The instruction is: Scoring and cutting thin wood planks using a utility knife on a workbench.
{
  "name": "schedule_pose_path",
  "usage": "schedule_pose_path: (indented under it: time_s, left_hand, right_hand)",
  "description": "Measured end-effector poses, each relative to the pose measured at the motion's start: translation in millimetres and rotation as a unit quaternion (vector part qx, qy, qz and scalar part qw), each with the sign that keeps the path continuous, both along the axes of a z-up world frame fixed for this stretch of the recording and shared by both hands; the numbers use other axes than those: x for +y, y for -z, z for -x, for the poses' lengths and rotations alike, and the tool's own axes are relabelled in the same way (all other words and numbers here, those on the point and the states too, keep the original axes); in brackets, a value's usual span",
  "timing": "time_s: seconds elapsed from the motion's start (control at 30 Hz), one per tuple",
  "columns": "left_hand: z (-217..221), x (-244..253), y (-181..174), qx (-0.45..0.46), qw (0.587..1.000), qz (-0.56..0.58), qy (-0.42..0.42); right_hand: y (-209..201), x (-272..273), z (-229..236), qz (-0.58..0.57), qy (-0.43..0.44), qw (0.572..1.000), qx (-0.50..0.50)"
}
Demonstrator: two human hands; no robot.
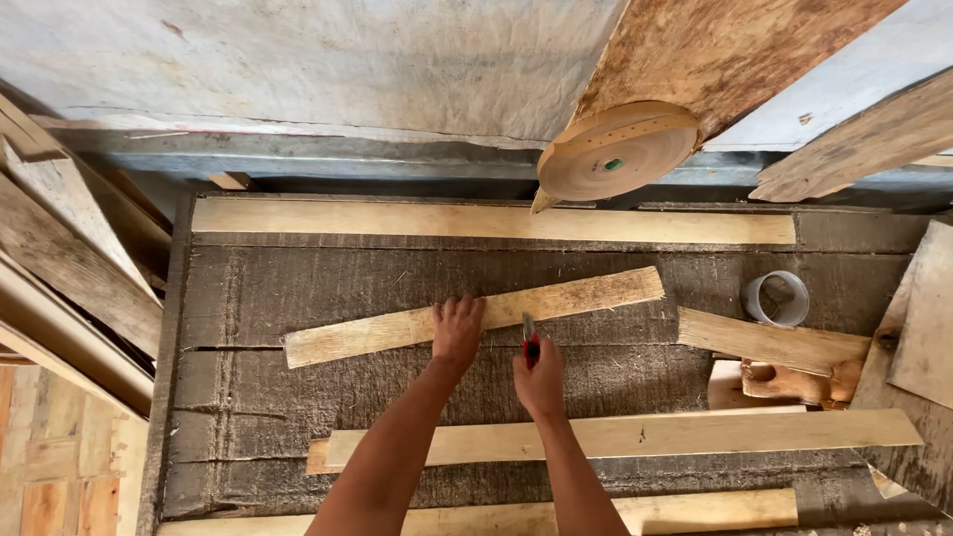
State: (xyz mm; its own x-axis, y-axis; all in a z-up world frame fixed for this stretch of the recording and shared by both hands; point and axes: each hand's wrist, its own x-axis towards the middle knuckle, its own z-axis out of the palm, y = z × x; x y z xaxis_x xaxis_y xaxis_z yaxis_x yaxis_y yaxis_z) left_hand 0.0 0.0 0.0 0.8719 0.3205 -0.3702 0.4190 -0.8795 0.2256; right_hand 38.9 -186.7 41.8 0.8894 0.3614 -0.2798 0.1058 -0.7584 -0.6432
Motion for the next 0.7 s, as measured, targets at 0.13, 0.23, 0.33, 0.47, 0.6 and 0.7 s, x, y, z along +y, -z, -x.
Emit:
schedule_pose_path:
  time_s: [0.13, 0.23, 0.33, 0.47, 0.6, 0.7]
  left_hand:
    - [5.0, -6.4, -7.1, -0.023, 0.999, 0.009, -0.023]
    - [3.2, -5.3, 1.8, -0.045, 0.998, 0.001, -0.033]
    - [4.4, -4.1, 7.9, -0.029, 0.999, -0.005, -0.024]
    - [6.0, 1.2, -8.1, -0.06, 0.996, 0.038, -0.06]
    - [9.9, 4.3, -17.5, -0.069, 0.992, 0.08, -0.074]
    - [27.3, 15.3, 18.9, -0.191, 0.977, 0.078, -0.057]
  right_hand:
    - [11.8, 35.1, -21.3, -0.055, 0.029, 0.997, 0.045]
    - [47.8, 65.6, -39.7, -0.102, 0.005, 0.994, 0.035]
    - [78.1, 81.5, -46.7, -0.122, 0.002, 0.992, -0.032]
    - [97.6, 87.6, -53.3, -0.04, 0.005, 0.999, -0.015]
    - [118.0, 82.5, -51.7, -0.007, -0.019, 0.999, -0.038]
    - [120.3, 81.8, -48.0, -0.032, -0.023, 0.995, -0.092]
